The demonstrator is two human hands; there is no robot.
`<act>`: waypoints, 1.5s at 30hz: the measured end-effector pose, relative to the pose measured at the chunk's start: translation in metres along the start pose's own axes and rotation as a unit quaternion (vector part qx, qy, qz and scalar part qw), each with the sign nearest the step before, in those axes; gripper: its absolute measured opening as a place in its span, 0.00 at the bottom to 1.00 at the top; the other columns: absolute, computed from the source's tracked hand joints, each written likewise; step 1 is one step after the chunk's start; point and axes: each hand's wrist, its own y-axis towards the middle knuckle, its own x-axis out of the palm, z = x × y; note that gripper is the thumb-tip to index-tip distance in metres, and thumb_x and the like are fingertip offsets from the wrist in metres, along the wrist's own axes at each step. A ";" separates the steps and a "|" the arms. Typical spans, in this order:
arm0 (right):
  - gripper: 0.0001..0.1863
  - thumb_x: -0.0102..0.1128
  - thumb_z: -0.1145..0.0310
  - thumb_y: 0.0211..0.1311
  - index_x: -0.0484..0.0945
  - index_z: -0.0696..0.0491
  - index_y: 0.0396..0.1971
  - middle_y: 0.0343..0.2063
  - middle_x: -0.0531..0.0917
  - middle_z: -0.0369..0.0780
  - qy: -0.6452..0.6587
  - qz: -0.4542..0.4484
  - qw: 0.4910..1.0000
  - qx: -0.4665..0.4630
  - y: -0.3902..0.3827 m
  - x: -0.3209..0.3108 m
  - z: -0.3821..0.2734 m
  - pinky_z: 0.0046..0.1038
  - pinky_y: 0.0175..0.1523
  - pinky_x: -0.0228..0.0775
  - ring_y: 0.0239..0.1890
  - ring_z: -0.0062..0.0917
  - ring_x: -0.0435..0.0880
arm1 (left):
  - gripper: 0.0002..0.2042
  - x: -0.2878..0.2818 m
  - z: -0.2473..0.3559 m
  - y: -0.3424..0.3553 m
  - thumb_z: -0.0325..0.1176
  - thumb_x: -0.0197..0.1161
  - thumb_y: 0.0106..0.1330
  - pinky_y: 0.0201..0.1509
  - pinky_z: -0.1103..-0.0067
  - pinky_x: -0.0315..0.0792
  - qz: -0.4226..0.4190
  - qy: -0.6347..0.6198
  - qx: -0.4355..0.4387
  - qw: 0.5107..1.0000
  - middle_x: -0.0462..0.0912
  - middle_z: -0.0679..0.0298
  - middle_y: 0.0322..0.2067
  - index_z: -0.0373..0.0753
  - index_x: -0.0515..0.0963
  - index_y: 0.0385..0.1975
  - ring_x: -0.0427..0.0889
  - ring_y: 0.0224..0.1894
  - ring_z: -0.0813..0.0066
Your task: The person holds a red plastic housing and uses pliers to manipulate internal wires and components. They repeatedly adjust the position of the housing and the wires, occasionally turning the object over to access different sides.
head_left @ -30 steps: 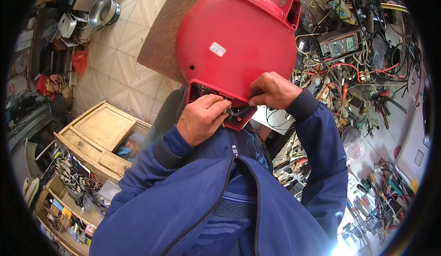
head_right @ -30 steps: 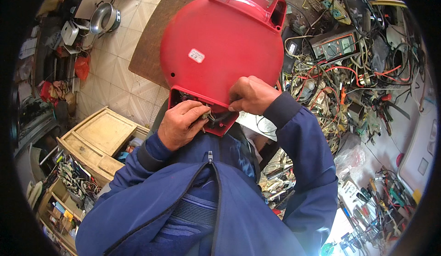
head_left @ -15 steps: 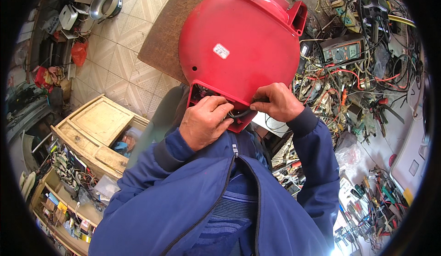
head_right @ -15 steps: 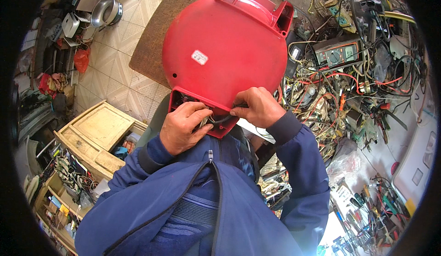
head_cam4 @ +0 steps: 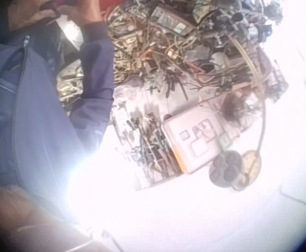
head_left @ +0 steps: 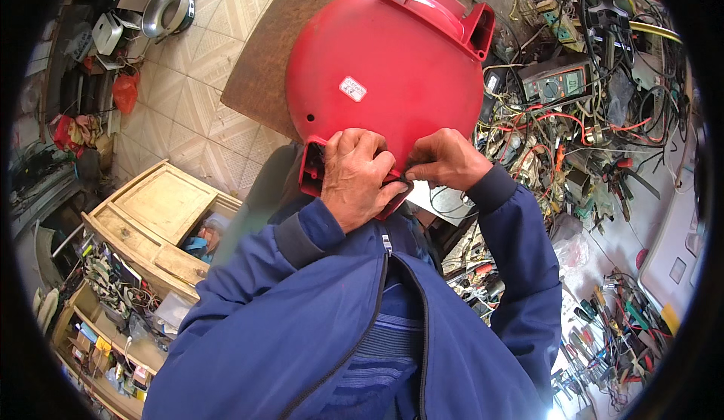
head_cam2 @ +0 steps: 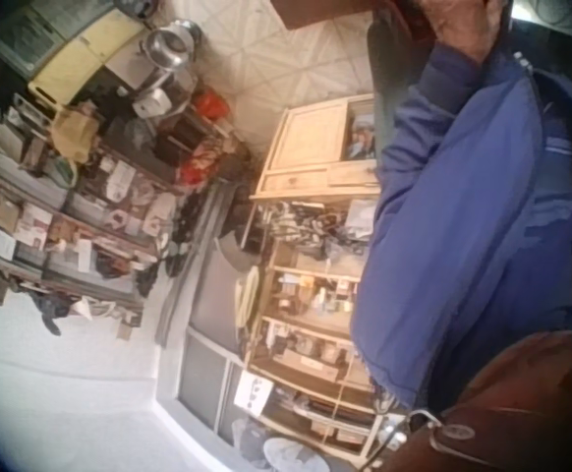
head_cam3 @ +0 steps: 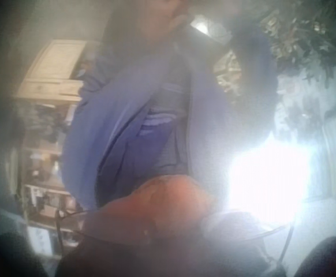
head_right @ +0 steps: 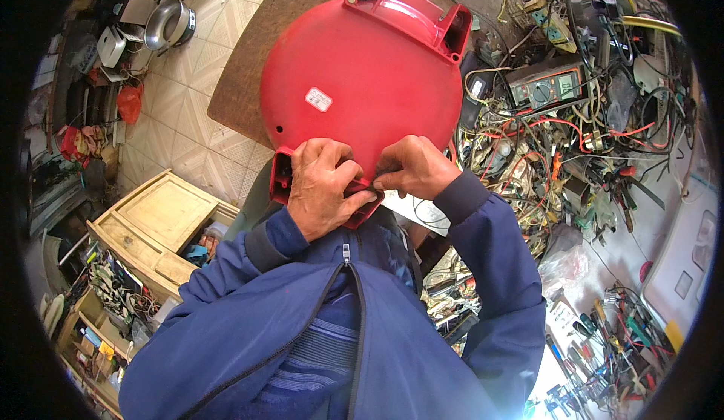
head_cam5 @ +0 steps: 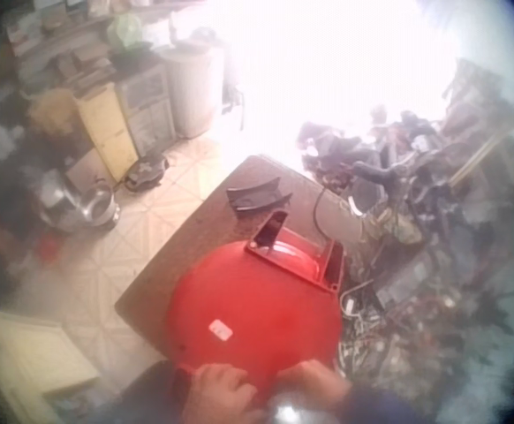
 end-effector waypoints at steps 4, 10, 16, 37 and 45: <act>0.09 0.76 0.74 0.57 0.87 0.63 0.34 0.25 0.89 0.44 0.009 -0.007 1.000 -0.005 0.003 -0.002 0.004 0.30 0.31 0.79 0.25 0.26 0.89 | 0.17 -0.001 0.001 0.002 0.42 0.83 0.46 0.62 0.60 0.62 -0.012 -0.009 -0.015 1.000 0.80 0.65 0.46 0.43 0.85 0.32 0.73 0.57 0.59; 0.13 0.78 0.72 0.50 0.87 0.62 0.34 0.29 0.89 0.51 -0.102 0.032 0.993 -0.041 0.007 -0.002 0.000 0.38 0.40 0.81 0.33 0.41 0.91 | 0.15 -0.001 0.011 0.008 0.40 0.83 0.47 0.63 0.59 0.62 -0.033 0.011 -0.052 0.998 0.79 0.64 0.45 0.44 0.85 0.30 0.73 0.55 0.59; 0.18 0.81 0.68 0.43 0.85 0.61 0.32 0.30 0.88 0.52 -0.156 0.088 0.984 -0.018 0.011 0.006 -0.003 0.43 0.43 0.80 0.38 0.49 0.89 | 0.14 0.006 0.012 0.010 0.39 0.82 0.48 0.63 0.58 0.61 -0.039 0.030 -0.066 0.997 0.78 0.64 0.44 0.44 0.84 0.29 0.73 0.55 0.58; 0.23 0.71 0.62 0.72 0.80 0.65 0.54 0.45 0.89 0.46 0.288 0.442 0.850 0.006 -0.051 0.179 0.072 0.29 0.55 0.79 0.47 0.24 0.87 | 0.20 -0.081 -0.097 -0.066 0.33 0.66 0.76 0.60 0.73 0.78 -0.160 -0.358 -0.300 0.869 0.85 0.54 0.52 0.27 0.76 0.61 0.83 0.55 0.70; 0.25 0.63 0.56 0.75 0.81 0.63 0.57 0.43 0.89 0.47 0.308 0.406 0.861 -0.003 -0.024 0.205 0.055 0.31 0.54 0.76 0.46 0.25 0.85 | 0.30 -0.074 -0.111 -0.048 0.30 0.68 0.73 0.70 0.70 0.73 -0.235 -0.380 -0.268 0.853 0.77 0.51 0.62 0.26 0.63 0.70 0.78 0.65 0.65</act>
